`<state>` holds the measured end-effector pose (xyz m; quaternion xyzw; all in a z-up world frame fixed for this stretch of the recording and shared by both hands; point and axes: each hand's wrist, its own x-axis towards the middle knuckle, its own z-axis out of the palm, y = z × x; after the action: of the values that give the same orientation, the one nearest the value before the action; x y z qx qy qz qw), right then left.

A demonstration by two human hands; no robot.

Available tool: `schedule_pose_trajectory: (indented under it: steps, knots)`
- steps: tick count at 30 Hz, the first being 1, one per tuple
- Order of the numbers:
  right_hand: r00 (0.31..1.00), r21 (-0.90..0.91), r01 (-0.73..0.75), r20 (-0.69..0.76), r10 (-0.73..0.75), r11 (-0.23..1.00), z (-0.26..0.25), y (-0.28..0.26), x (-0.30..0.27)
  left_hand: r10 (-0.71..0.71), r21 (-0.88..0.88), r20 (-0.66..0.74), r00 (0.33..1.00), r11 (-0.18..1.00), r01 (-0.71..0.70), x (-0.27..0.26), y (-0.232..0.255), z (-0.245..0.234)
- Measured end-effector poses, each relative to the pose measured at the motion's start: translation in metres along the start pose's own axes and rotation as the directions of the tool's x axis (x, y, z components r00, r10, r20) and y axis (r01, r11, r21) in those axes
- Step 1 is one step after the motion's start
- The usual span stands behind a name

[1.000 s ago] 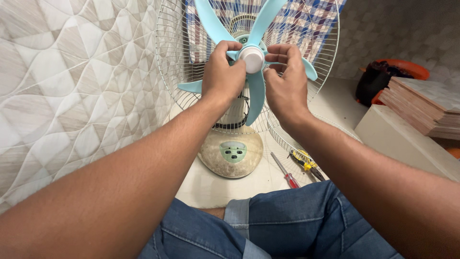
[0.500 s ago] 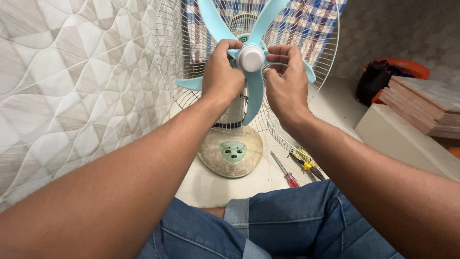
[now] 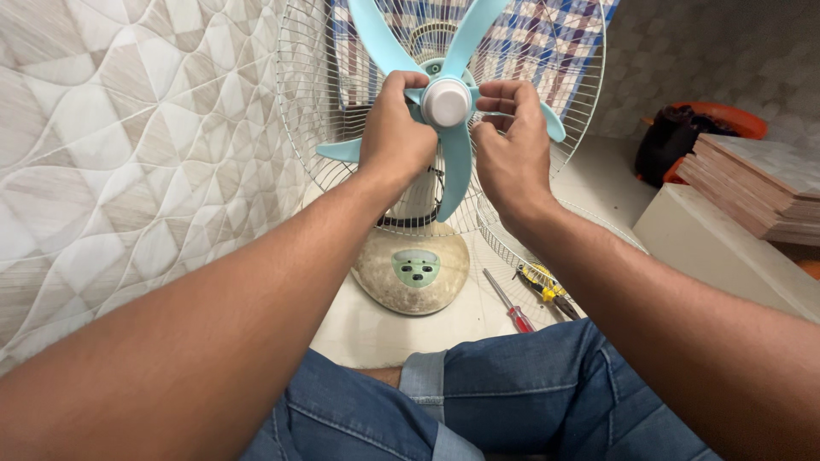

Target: The person reassembles an electric fan by attaching the fan blades to the motor hub, securing them with a nut, and then fitting the front protective cage. The person handles the fan blades, a nut, and the front cage.

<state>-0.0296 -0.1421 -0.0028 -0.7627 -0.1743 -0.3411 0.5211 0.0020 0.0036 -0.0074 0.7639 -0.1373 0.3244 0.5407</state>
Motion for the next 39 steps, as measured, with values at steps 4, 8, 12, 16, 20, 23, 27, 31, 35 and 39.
schedule_pose_trajectory:
  steps: [4,8,12,16,20,23,27,31,35,39]
  knots:
    - [1.000,0.012,-0.011,0.007,0.011,1.000,0.000,-0.001,0.000,-0.102,-0.058,0.026,0.994,0.993,0.104,0.003,-0.001,0.002]
    - [0.999,0.046,-0.034,0.020,0.033,0.998,0.000,-0.002,0.000,-0.058,-0.077,-0.027,0.998,0.995,0.056,0.005,0.003,0.004]
    - [1.000,0.023,-0.010,0.016,0.009,1.000,0.000,-0.002,-0.002,-0.093,-0.052,0.000,0.996,0.994,0.093,0.006,0.005,0.003]
    - [0.999,0.025,-0.036,0.032,0.035,0.999,0.001,-0.004,-0.003,-0.030,-0.015,-0.009,0.999,0.999,0.030,0.004,0.002,0.002]
    - [0.998,0.035,-0.060,0.019,0.059,0.998,0.000,-0.004,-0.003,0.043,0.031,-0.072,0.997,0.999,-0.040,0.003,-0.001,0.005]
    - [0.998,0.057,-0.051,0.023,0.050,0.997,-0.001,-0.005,-0.003,0.064,0.031,-0.095,0.993,0.998,-0.061,0.003,-0.001,0.007]
    - [0.996,0.055,-0.088,0.033,0.087,0.995,-0.004,-0.005,-0.004,-0.085,0.041,-0.066,0.994,0.995,0.088,0.006,0.005,0.006]
    - [0.997,0.023,-0.069,0.025,0.068,0.997,-0.007,-0.006,-0.004,0.023,0.148,-0.017,1.000,0.989,-0.020,0.003,0.007,0.006]
    - [0.998,0.021,-0.051,0.025,0.050,0.998,-0.013,-0.015,-0.003,0.018,0.172,-0.015,1.000,0.985,-0.015,0.001,0.010,0.006]
    - [0.998,0.021,-0.054,0.040,0.053,0.998,-0.030,-0.036,-0.004,-0.040,0.274,-0.013,0.999,0.961,0.042,-0.003,0.024,0.000]
